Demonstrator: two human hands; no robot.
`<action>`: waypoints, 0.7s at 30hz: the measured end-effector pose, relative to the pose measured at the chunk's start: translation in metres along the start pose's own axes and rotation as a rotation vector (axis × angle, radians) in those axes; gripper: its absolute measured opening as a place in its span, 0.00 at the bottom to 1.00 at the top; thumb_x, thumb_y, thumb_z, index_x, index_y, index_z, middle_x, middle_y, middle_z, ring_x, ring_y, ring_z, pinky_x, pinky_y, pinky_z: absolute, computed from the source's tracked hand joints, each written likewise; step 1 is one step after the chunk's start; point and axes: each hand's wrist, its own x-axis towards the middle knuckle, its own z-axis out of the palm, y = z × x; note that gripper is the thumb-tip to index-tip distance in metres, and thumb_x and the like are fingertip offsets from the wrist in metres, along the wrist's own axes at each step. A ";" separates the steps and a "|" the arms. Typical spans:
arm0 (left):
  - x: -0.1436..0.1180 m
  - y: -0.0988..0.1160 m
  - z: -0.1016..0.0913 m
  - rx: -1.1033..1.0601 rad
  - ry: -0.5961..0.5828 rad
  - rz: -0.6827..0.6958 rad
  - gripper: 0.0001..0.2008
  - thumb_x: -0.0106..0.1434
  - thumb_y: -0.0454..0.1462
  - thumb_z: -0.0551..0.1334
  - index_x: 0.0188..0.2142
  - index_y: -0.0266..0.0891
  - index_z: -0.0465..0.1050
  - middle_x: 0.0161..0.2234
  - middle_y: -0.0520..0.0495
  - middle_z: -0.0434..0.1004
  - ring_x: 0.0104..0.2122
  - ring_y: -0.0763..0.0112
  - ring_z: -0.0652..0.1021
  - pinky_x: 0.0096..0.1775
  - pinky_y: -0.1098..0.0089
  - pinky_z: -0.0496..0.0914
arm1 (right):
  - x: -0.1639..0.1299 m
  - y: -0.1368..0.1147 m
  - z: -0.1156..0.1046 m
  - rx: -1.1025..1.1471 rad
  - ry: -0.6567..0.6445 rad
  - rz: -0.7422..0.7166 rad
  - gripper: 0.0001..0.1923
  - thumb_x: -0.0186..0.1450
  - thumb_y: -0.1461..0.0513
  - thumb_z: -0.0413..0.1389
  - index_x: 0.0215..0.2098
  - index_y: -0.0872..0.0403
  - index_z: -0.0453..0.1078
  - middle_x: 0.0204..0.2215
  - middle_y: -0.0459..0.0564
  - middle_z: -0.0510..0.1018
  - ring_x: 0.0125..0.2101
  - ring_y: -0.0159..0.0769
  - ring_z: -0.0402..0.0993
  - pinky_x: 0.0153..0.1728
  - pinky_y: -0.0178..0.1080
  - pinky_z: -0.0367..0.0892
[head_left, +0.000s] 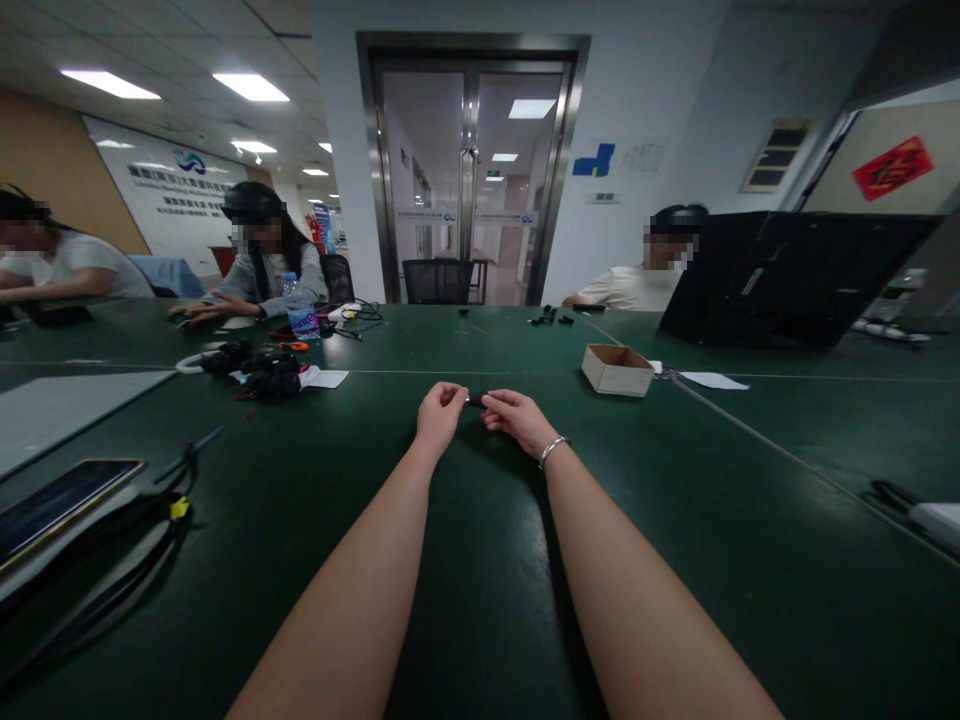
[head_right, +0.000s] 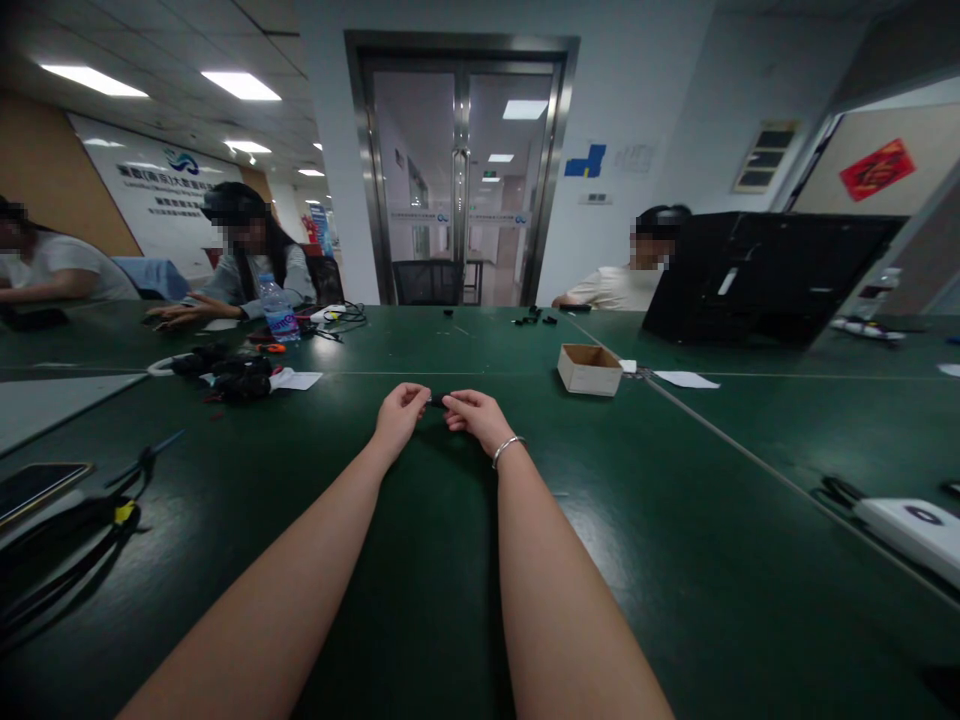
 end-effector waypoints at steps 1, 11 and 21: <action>0.000 0.001 0.000 -0.014 -0.011 0.001 0.11 0.56 0.42 0.62 0.33 0.36 0.70 0.29 0.49 0.72 0.28 0.74 0.72 0.29 0.75 0.65 | 0.000 0.000 0.001 0.001 0.006 0.006 0.06 0.61 0.67 0.60 0.35 0.62 0.69 0.22 0.51 0.75 0.20 0.27 0.71 0.22 0.26 0.70; 0.002 0.001 0.001 0.034 -0.065 -0.117 0.11 0.57 0.35 0.58 0.41 0.39 0.67 0.27 0.50 0.69 0.23 0.76 0.70 0.21 0.78 0.61 | -0.002 -0.002 0.003 -0.005 0.022 0.013 0.01 0.63 0.69 0.57 0.34 0.62 0.69 0.22 0.51 0.75 0.20 0.26 0.71 0.21 0.25 0.70; 0.000 0.003 0.002 0.010 -0.067 -0.153 0.07 0.59 0.38 0.56 0.37 0.38 0.65 0.24 0.52 0.66 0.20 0.77 0.67 0.20 0.78 0.59 | 0.000 -0.001 0.002 0.010 0.030 0.010 0.03 0.62 0.69 0.58 0.34 0.61 0.68 0.21 0.50 0.75 0.20 0.27 0.71 0.21 0.25 0.70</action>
